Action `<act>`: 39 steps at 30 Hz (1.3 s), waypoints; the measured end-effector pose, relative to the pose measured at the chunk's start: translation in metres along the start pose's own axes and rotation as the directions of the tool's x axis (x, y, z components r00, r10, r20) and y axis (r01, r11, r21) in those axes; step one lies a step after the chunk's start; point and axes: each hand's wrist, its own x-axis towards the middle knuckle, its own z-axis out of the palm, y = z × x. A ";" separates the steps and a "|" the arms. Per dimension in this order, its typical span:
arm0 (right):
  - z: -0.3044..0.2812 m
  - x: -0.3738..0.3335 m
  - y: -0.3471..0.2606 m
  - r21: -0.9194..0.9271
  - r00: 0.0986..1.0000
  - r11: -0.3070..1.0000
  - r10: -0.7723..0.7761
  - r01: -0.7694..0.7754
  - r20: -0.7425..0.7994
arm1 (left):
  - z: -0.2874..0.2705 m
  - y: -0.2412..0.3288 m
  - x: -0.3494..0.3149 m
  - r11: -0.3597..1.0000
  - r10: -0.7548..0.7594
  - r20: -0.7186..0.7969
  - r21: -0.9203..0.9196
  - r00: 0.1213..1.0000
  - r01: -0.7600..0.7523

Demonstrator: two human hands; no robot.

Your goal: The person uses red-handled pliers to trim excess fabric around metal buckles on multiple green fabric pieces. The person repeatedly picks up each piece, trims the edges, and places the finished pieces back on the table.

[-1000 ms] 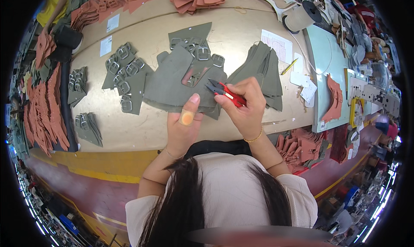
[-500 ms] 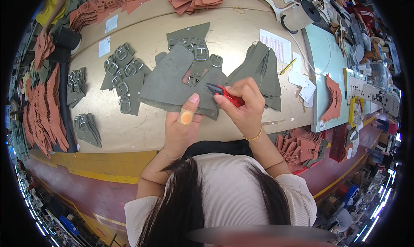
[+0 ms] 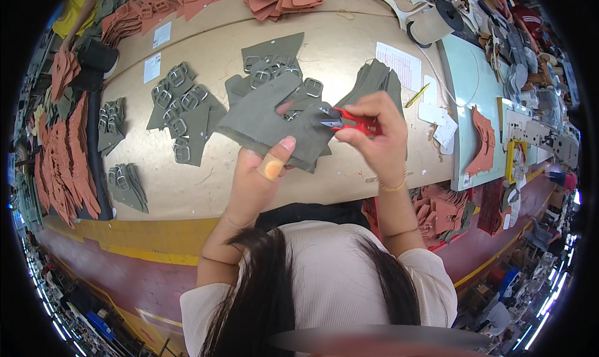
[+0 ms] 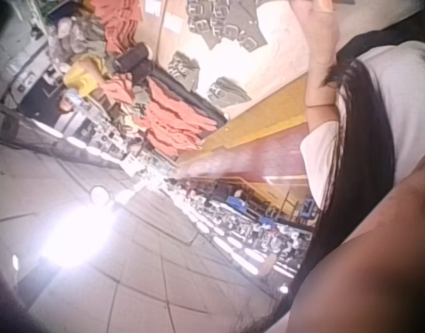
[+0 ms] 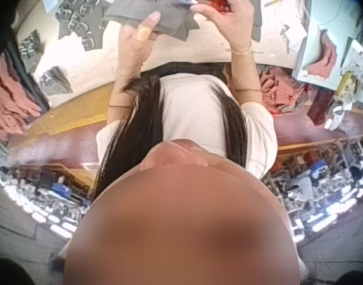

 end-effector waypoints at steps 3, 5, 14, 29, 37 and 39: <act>-0.021 0.025 0.003 0.015 0.958 0.997 -0.072 0.071 0.279 | -0.009 0.009 0.002 0.991 -0.076 0.033 0.112 0.997 0.072; -0.029 0.037 0.003 0.015 0.896 0.996 -0.087 0.089 0.436 | -0.016 0.016 0.005 0.974 -0.146 0.071 0.184 0.987 0.131; -0.020 0.048 0.000 0.126 0.710 0.978 -0.207 0.166 0.674 | -0.027 0.034 0.014 0.877 -0.332 0.258 0.439 0.907 0.196; -0.011 0.034 0.005 0.232 0.698 0.964 -0.254 0.129 0.669 | -0.030 0.035 0.020 0.812 -0.452 0.292 0.526 0.843 0.253; -0.022 0.025 0.025 0.269 0.861 0.952 -0.012 -0.146 0.509 | -0.054 0.019 0.014 0.909 -0.300 0.165 0.349 0.940 0.229; -0.025 0.019 0.032 0.349 0.896 0.912 0.043 -0.216 0.443 | -0.065 0.006 0.005 0.965 -0.153 -0.067 0.207 0.986 0.164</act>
